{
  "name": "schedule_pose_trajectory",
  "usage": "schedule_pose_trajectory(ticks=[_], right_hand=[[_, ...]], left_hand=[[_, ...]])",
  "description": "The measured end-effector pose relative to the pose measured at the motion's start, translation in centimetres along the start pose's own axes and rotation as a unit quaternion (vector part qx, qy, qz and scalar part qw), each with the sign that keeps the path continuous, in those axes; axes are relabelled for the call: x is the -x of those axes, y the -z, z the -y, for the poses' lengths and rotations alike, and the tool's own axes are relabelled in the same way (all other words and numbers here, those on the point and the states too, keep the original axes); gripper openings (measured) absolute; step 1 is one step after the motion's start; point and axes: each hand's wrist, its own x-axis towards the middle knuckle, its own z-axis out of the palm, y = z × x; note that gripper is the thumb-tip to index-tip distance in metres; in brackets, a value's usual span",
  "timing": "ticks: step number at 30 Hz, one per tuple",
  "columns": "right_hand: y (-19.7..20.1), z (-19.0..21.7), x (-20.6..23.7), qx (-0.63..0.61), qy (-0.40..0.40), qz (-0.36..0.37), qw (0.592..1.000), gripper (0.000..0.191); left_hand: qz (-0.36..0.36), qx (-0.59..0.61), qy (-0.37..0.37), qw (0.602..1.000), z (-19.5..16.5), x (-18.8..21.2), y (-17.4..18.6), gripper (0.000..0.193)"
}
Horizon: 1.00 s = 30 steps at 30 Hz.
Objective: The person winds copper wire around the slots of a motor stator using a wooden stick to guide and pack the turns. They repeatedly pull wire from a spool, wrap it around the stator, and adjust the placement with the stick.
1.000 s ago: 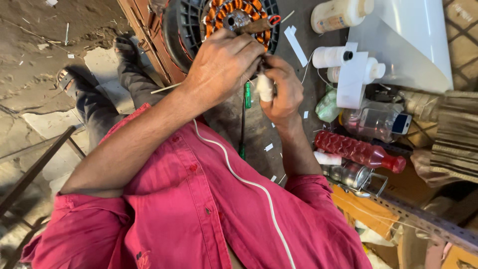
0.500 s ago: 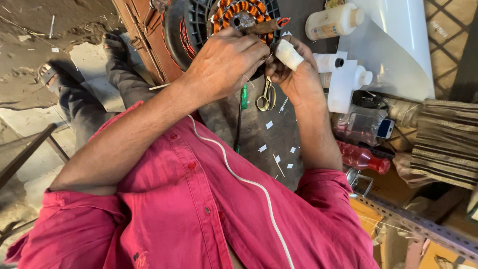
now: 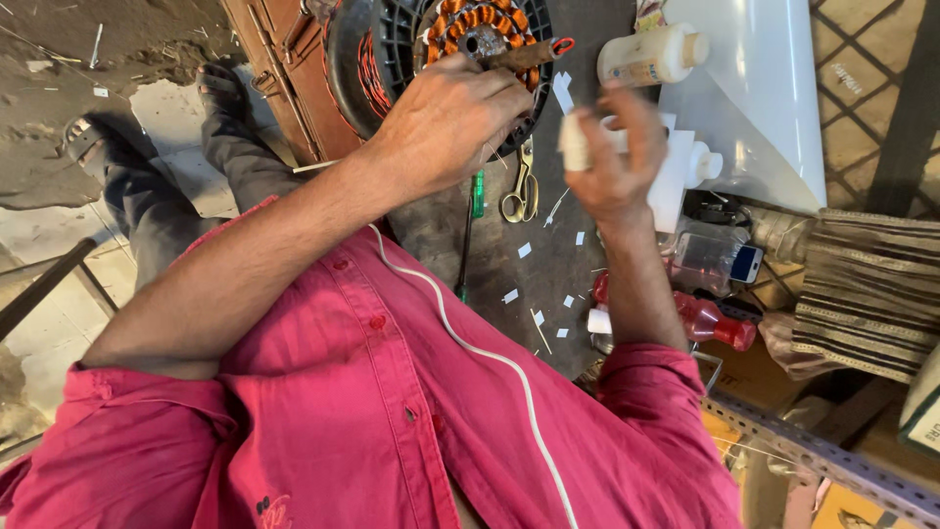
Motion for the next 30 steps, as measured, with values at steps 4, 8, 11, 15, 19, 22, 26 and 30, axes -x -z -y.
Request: schedule_pose_trajectory(ticks=[4,8,11,15,19,22,26,30], right_hand=[[-1.1,0.0,-0.4,0.030,0.128,0.026,0.991,0.024],[-1.1,-0.2,-1.8,0.020,0.184,0.059,0.981,0.020],[-1.0,-0.3,-2.7,0.009,0.196,0.062,0.978,0.019],[-1.5,0.4,-2.8,-0.037,0.150,0.080,0.985,0.023],[-2.9,2.3,-1.7,-0.203,-0.042,0.062,0.976,0.017],[-2.5,3.5,-0.2,-0.462,-0.328,0.116,0.816,0.013],[-1.8,3.2,0.9,-0.664,-0.560,0.103,0.485,0.017],[-1.4,3.0,0.6,-0.617,-0.553,0.102,0.551,0.015]], left_hand=[[-0.004,0.010,0.005,1.000,0.0,0.3,0.0,0.017],[-0.012,0.021,0.003,1.000,0.2,0.4,0.1,0.016],[-0.022,0.024,0.003,0.999,0.3,0.6,0.2,0.017],[-0.012,0.028,0.007,1.000,0.3,1.0,0.3,0.014],[-0.023,0.028,0.002,0.999,0.4,1.0,0.5,0.014],[-0.013,0.002,0.001,1.000,0.4,1.0,0.8,0.017],[-0.014,0.010,-0.006,1.000,0.5,0.9,0.9,0.016],[-0.022,0.027,-0.006,0.999,0.5,0.7,0.8,0.014]])
